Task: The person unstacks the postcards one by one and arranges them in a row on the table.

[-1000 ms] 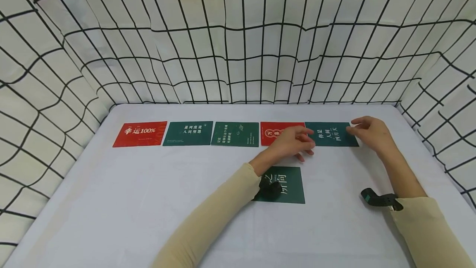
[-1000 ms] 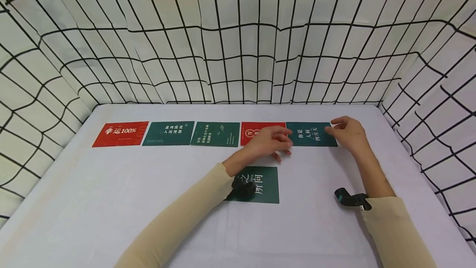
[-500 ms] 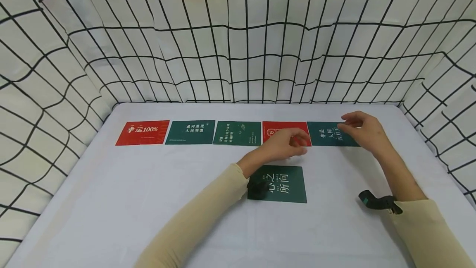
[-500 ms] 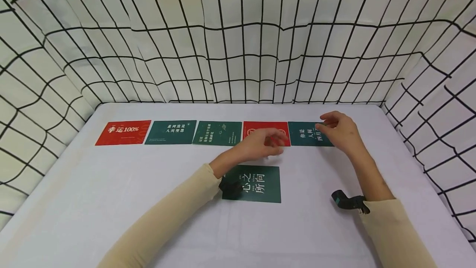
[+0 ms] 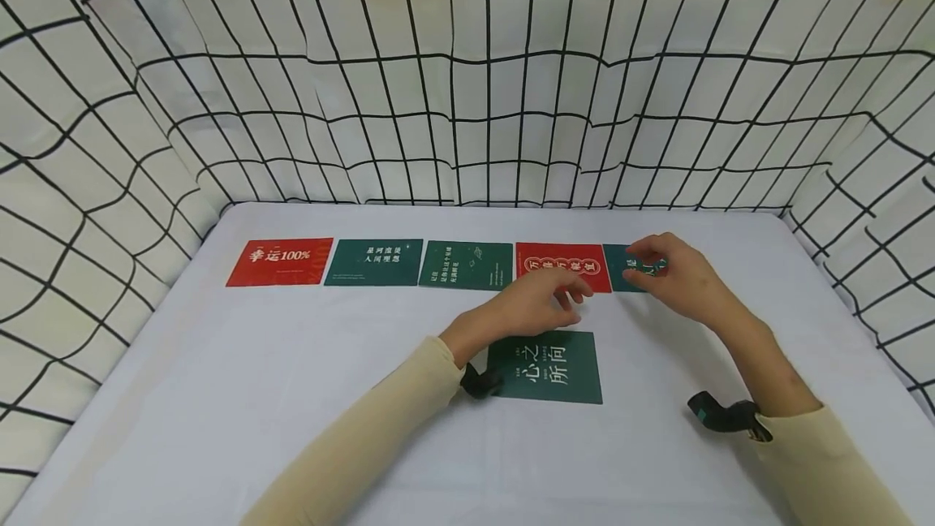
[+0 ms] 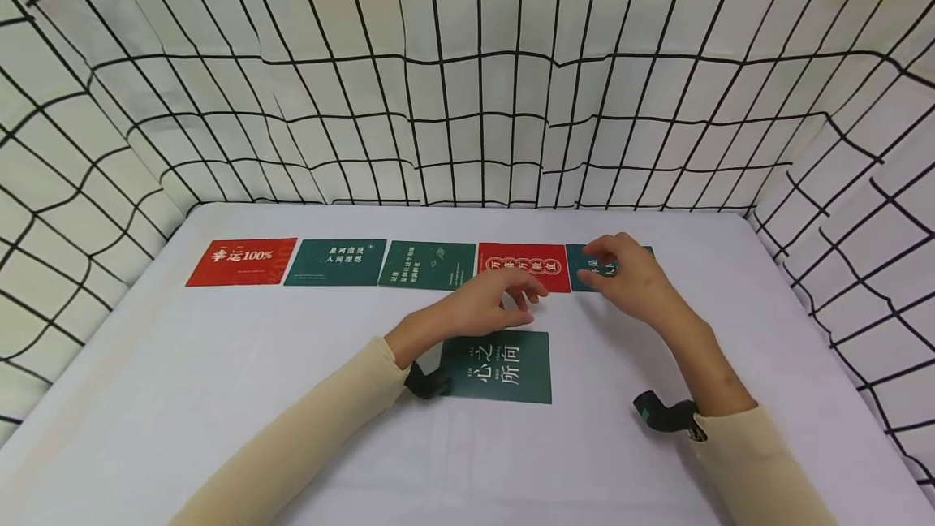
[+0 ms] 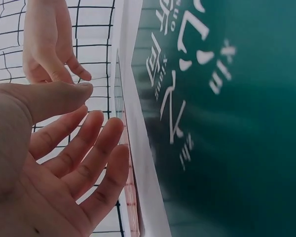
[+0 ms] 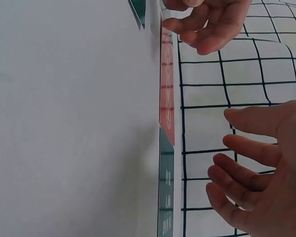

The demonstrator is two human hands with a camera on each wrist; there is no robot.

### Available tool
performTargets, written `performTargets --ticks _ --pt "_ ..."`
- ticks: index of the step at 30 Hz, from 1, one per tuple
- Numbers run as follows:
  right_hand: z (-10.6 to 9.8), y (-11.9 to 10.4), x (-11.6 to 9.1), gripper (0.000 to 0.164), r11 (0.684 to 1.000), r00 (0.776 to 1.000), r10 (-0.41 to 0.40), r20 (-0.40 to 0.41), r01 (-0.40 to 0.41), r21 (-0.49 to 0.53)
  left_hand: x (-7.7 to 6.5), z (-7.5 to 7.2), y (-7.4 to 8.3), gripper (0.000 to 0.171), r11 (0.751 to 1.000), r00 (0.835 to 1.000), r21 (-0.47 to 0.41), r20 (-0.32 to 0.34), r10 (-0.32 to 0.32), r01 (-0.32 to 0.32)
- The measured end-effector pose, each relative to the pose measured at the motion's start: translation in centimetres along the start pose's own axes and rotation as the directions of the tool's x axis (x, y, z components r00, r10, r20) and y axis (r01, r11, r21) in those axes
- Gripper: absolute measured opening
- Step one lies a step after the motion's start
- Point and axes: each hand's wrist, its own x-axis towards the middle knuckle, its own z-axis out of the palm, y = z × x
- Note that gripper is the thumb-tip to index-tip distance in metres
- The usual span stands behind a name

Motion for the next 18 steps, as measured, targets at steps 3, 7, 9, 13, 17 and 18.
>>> performTargets --ticks 3,7,9,13,17,18 --pt "0.3 -0.4 -0.2 0.047 0.999 0.999 -0.036 0.027 0.036 0.001 -0.6 -0.2 -0.2 0.045 1.0 1.0 0.003 -0.001 -0.004 0.004" --pt "0.8 -0.9 -0.4 0.047 0.997 0.996 -0.079 0.05 0.08 -0.006 -1.4 -0.3 -0.6 0.043 1.0 1.0 -0.004 0.0 -0.019 0.019" --pt "1.0 -1.2 -0.5 0.047 0.996 0.994 -0.092 0.059 0.093 -0.012 -1.8 -0.3 -0.9 0.043 1.0 1.0 0.007 0.002 -0.025 0.025" --pt "1.2 -2.0 -0.8 0.049 0.994 0.991 -0.105 0.084 0.106 -0.012 -2.3 -0.5 -1.0 0.044 0.999 0.999 0.023 0.012 -0.046 0.046" --pt "1.4 -2.6 -1.0 0.052 0.996 0.99 -0.09 0.105 0.092 -0.014 -2.8 -0.9 -1.0 0.044 0.998 0.998 0.025 0.021 -0.06 0.059" --pt "1.5 -2.7 -1.0 0.053 0.995 0.99 -0.093 0.109 0.096 -0.019 -2.9 -0.9 -1.0 0.044 0.998 0.998 0.025 0.024 -0.062 0.061"
